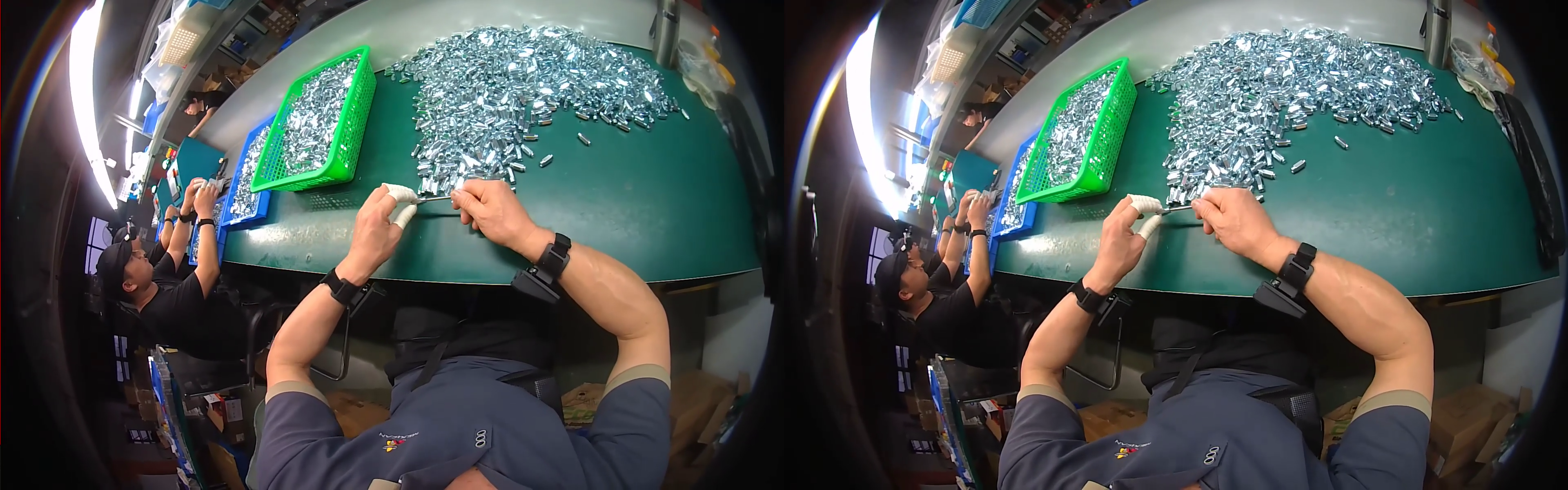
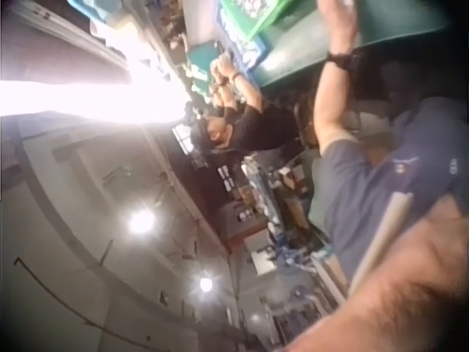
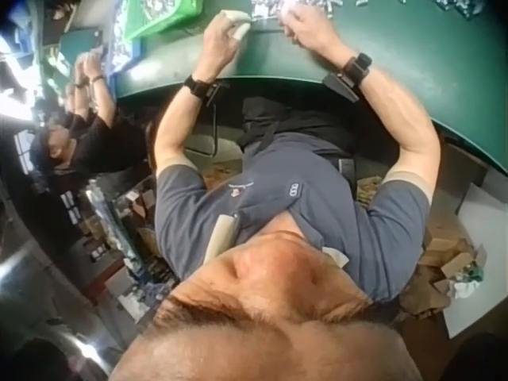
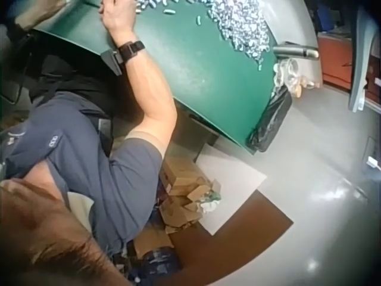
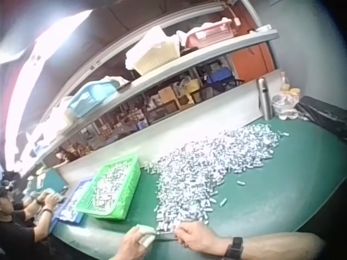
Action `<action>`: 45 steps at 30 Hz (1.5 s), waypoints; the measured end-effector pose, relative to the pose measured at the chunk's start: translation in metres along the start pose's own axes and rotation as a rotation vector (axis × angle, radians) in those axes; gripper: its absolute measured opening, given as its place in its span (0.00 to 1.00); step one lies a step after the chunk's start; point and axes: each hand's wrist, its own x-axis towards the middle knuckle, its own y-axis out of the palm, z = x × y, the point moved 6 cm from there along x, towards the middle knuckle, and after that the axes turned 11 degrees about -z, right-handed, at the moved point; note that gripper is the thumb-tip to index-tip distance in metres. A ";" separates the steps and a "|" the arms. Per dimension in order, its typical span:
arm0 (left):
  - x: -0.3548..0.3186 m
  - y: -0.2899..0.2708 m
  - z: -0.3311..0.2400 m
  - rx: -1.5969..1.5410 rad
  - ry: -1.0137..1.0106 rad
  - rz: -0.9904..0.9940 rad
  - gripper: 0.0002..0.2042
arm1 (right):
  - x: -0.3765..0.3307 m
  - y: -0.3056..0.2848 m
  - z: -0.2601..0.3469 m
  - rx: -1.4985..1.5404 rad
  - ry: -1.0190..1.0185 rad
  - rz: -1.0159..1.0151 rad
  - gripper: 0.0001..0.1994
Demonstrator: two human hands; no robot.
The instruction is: Inspecting and sorting small metal or electronic components on a production line.
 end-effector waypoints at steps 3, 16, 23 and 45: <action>0.002 0.006 -0.016 -0.046 0.011 0.023 0.08 | -0.001 0.004 -0.002 0.026 0.022 0.038 0.19; 0.050 -0.057 0.001 0.023 0.114 -0.097 0.08 | 0.005 -0.014 0.000 0.160 0.040 -0.119 0.22; 0.073 -0.091 0.041 0.488 0.185 -0.270 0.12 | 0.006 -0.011 0.001 0.160 0.053 -0.117 0.22; 0.004 0.014 -0.004 -0.042 -0.009 0.056 0.08 | 0.004 -0.004 -0.005 -0.003 0.038 -0.048 0.20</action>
